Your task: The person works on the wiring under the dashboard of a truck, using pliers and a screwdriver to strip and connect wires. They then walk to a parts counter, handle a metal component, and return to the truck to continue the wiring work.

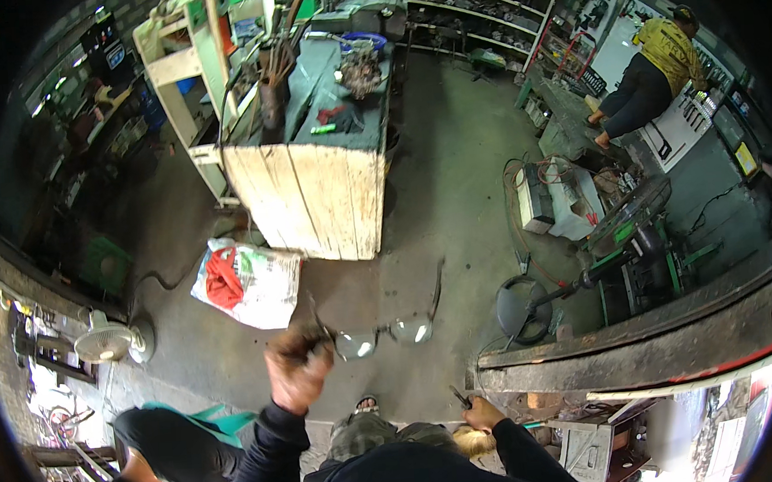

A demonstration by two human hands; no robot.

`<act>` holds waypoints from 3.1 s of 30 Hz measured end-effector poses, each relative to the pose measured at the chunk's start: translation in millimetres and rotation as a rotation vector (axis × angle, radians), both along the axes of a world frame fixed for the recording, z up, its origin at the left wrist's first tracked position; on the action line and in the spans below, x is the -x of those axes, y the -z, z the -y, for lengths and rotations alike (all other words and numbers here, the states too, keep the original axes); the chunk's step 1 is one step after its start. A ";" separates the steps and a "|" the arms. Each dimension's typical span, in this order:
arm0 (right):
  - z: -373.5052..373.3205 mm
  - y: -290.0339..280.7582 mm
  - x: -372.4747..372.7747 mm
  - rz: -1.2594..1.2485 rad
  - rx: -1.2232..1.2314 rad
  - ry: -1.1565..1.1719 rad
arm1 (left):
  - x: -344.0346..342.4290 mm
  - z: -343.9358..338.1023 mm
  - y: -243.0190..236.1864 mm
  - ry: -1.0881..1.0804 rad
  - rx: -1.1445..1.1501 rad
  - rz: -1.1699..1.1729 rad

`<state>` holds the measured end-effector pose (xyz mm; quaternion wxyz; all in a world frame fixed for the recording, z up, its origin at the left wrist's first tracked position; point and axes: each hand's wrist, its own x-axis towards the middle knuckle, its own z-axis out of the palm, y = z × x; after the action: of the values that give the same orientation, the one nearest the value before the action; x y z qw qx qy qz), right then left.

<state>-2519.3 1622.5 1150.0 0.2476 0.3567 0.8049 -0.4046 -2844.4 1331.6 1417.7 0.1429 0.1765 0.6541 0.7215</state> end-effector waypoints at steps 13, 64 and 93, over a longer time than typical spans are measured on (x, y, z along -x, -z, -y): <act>-193.5 -219.2 245.2 -0.841 0.389 0.575 | 86.8 -266.4 77.2 0.191 0.272 0.439; -1468.0 -509.9 1295.8 -1.195 0.377 -0.925 | 1109.6 -1467.4 -116.8 1.597 -0.522 -0.304; -1890.8 -596.6 2070.8 -0.753 -0.052 -1.954 | 1827.2 -1991.5 -146.3 0.812 -0.187 -0.499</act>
<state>-4590.1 3513.3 1746.6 0.1924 -0.5927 0.7762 -0.0958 -4671.6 3323.1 1564.0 0.2353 0.5974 0.4789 0.5987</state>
